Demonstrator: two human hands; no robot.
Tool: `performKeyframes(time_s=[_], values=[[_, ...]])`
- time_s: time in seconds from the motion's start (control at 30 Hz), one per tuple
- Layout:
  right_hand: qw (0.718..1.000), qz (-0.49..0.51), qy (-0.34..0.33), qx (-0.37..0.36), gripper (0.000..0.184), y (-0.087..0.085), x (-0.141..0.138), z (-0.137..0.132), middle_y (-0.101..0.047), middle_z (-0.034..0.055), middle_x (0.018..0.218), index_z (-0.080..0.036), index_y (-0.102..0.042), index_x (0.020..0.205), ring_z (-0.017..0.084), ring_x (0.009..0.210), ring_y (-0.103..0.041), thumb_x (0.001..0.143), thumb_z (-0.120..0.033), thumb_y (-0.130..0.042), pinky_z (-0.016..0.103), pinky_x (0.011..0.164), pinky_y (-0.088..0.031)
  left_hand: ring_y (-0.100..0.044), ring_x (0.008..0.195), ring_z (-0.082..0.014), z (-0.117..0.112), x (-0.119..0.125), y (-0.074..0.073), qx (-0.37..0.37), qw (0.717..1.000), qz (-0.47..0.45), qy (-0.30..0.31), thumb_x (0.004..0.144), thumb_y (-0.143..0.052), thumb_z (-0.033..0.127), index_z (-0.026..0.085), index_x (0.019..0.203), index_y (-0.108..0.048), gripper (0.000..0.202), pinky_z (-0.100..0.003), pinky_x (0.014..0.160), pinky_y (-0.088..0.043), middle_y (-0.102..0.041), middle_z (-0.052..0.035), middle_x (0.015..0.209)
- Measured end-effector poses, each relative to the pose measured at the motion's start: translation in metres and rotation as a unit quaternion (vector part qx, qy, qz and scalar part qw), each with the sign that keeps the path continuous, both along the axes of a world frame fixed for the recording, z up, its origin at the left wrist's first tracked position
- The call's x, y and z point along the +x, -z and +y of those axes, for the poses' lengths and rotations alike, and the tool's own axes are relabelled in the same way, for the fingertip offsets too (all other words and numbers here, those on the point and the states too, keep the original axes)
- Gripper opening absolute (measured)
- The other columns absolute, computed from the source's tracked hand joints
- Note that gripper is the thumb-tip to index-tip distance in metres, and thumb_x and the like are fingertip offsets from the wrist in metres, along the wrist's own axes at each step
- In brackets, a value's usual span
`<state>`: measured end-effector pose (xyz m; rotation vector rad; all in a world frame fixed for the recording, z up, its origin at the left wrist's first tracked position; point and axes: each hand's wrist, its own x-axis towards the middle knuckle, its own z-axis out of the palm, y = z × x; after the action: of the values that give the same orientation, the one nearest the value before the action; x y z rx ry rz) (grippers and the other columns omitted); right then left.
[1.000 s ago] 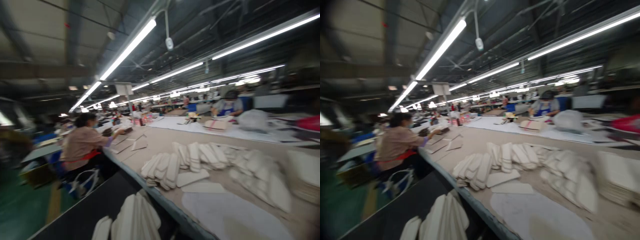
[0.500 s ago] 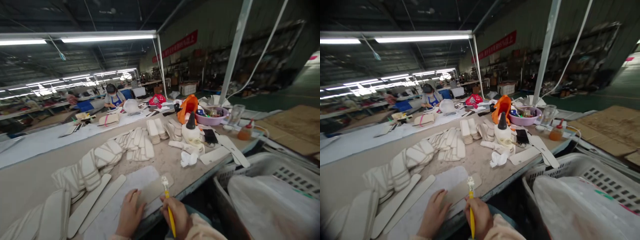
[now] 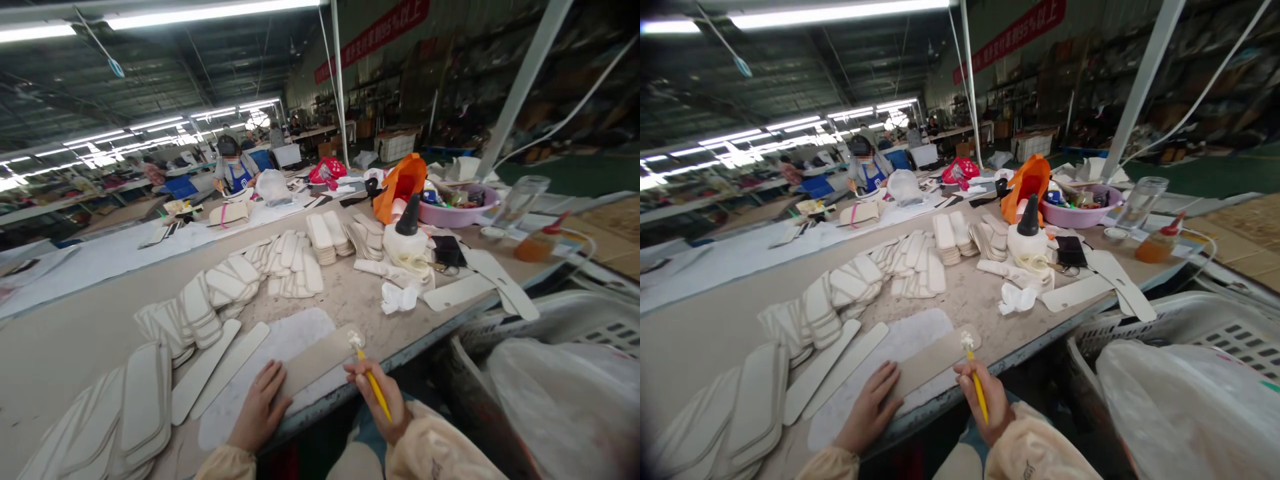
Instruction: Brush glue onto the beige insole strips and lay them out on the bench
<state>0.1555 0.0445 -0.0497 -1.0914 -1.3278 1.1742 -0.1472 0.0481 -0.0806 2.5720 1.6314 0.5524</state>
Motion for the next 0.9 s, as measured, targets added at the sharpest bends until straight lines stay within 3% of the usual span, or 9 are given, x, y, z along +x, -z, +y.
performKeyframes(time_s=[0.2,0.33,0.5,0.6,0.8,0.9], values=[[0.999,-0.005,0.048,-0.023,0.033,0.008,-0.01,0.0,-0.066,0.0102,0.102,-0.021,-0.053,0.094,0.023,0.084,-0.066,0.087,-0.052,-0.045,0.033,0.075,-0.055,-0.048,0.12,-0.0252,-0.005,0.0,-0.003,-0.005,0.998,-0.056,-0.009,0.083,-0.057,0.028,0.021,0.109,-0.062,0.028,-0.043,0.099,-0.044,-0.055,-0.0115,0.127],[0.998,-0.015,0.059,-0.018,0.032,0.009,-0.013,0.0,-0.067,0.0096,0.101,-0.021,-0.052,0.094,0.022,0.082,-0.066,0.087,-0.052,-0.045,0.033,0.074,-0.055,-0.05,0.113,-0.0253,0.001,0.009,-0.016,-0.067,0.994,-0.072,-0.053,0.076,-0.062,0.028,0.019,0.097,-0.062,0.022,-0.042,0.097,-0.043,-0.056,-0.0117,0.119],[0.998,-0.02,0.052,-0.014,0.029,0.007,-0.017,-0.002,-0.067,0.0087,0.101,-0.021,-0.052,0.095,0.021,0.083,-0.067,0.088,-0.048,-0.046,0.031,0.075,-0.055,-0.051,0.102,-0.0267,0.02,0.026,-0.038,-0.204,0.965,-0.021,-0.163,0.063,-0.067,0.024,0.013,0.107,-0.054,0.047,-0.039,0.091,-0.041,-0.056,-0.0126,0.107],[0.998,-0.021,0.063,-0.006,0.028,0.007,-0.018,-0.003,-0.067,0.0085,0.1,-0.021,-0.053,0.093,0.021,0.084,-0.067,0.088,-0.047,-0.048,0.03,0.075,-0.056,-0.054,0.095,-0.0253,0.029,0.03,-0.043,-0.256,0.947,-0.012,-0.193,0.061,-0.067,0.026,0.013,0.109,-0.052,0.052,-0.035,0.083,-0.042,-0.058,-0.0102,0.098],[0.995,-0.022,0.09,0.02,0.029,0.008,-0.019,-0.003,-0.067,0.0099,0.1,-0.02,-0.053,0.091,0.023,0.084,-0.067,0.087,-0.049,-0.048,0.033,0.075,-0.056,-0.053,0.087,-0.0239,0.031,0.029,-0.049,-0.232,0.951,-0.059,-0.197,0.054,-0.069,0.028,0.018,0.084,-0.054,0.035,-0.032,0.075,-0.04,-0.055,-0.0065,0.09],[0.996,-0.023,0.088,0.026,0.03,0.009,-0.021,-0.004,-0.067,0.0106,0.101,-0.02,-0.053,0.09,0.023,0.084,-0.067,0.087,-0.049,-0.048,0.034,0.075,-0.056,-0.054,0.076,-0.0186,0.029,0.034,-0.047,-0.225,0.948,-0.107,-0.196,0.059,-0.064,0.022,0.019,0.078,-0.051,0.023,-0.029,0.067,-0.041,-0.055,-0.0017,0.079]])
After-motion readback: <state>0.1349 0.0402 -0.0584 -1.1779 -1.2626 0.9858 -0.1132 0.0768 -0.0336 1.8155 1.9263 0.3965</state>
